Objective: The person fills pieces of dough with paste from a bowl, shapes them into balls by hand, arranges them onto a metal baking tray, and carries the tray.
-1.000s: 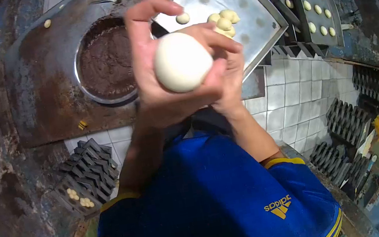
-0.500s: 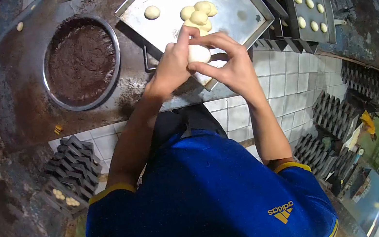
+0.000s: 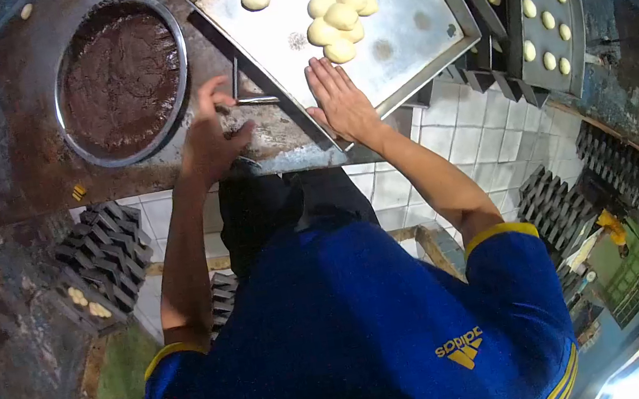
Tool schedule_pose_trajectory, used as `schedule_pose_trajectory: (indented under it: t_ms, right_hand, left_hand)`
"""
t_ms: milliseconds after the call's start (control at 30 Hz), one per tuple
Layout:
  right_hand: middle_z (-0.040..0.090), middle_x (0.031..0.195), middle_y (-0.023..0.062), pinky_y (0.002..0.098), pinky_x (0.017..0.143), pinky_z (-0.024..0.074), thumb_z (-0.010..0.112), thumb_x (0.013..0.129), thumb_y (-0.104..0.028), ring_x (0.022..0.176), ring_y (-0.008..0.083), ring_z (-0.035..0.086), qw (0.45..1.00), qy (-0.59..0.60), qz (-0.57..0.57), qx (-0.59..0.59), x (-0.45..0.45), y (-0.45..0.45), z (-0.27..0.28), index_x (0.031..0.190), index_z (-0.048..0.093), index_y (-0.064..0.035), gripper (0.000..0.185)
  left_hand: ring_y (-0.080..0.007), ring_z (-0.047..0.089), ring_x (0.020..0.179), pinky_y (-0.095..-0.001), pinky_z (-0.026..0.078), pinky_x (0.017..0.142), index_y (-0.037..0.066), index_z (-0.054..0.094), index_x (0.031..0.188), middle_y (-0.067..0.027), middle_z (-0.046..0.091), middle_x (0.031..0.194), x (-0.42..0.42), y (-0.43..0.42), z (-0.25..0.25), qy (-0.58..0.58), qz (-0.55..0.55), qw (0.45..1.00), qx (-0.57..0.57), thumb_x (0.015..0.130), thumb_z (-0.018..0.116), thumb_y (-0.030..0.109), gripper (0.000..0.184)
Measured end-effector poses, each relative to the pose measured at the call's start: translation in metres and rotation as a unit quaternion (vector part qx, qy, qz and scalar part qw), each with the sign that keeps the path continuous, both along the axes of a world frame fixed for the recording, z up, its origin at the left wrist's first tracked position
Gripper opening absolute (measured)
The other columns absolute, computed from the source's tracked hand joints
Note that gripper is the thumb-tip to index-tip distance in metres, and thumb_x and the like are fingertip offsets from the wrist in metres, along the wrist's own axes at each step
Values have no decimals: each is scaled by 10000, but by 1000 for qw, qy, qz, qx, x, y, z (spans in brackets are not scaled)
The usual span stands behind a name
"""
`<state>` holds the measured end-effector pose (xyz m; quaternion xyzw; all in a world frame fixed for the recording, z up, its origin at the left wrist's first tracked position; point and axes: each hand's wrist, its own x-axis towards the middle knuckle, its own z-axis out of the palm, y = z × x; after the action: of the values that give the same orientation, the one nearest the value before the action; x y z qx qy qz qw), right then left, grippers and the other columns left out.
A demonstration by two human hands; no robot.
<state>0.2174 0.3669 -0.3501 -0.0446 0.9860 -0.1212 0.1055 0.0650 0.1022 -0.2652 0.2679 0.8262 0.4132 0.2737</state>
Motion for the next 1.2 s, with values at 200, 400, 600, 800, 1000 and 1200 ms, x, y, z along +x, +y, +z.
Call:
schedule_pose_trajectory:
  t_ms: [200,400,600,800,1000,1200]
  right_hand:
    - [523,1514,250,472,1153,424,561,1070,-360,1369,386,537,972,-16,-107,-207,-16,40,15,1480,522,7,551]
    - [707,1177,148,445,836,593,759,891,-144,963,377,717,970,179,-110,-124,-85,102,56,1283,686,-71,405]
    - [704,1165,135,475,833,606,743,842,-146,969,387,719,998,7,45,42,-128,126,28,1275,682,-117,439]
    - [770,937,192,431,785,572,640,852,-213,877,316,743,982,-85,-69,-156,-146,156,51,1000,760,-18,273]
    - [709,972,56,309,790,521,559,924,-174,883,142,657,839,-109,-204,-492,-109,159,168,1055,711,31,287]
    - [751,1077,51,276,852,564,825,903,-123,987,111,679,831,89,-288,-468,-73,49,199,1245,718,25,388]
  left_hand:
    - [-337,711,902,-435,547,795,86,447,1447,-116,675,1043,12,20,-1,-52,30,998,-23,870,807,120,681]
    - [-368,695,980,-435,554,819,32,534,1305,-169,660,1087,30,91,-12,-50,-57,994,84,875,781,116,503]
    - [-364,630,1158,-443,512,990,23,570,1229,-178,622,1177,25,167,-55,33,-130,987,87,906,737,185,398]
    - [-403,618,1179,-480,499,1011,15,601,1210,-189,629,1217,13,195,-80,92,-131,987,22,880,751,234,423]
    - [-301,686,1125,-439,531,981,37,629,1317,-150,716,1191,1,205,-55,-224,40,963,143,1022,601,421,485]
    - [-129,672,795,-283,536,726,-2,690,1051,-70,717,902,0,190,71,-375,295,787,391,1132,421,543,614]
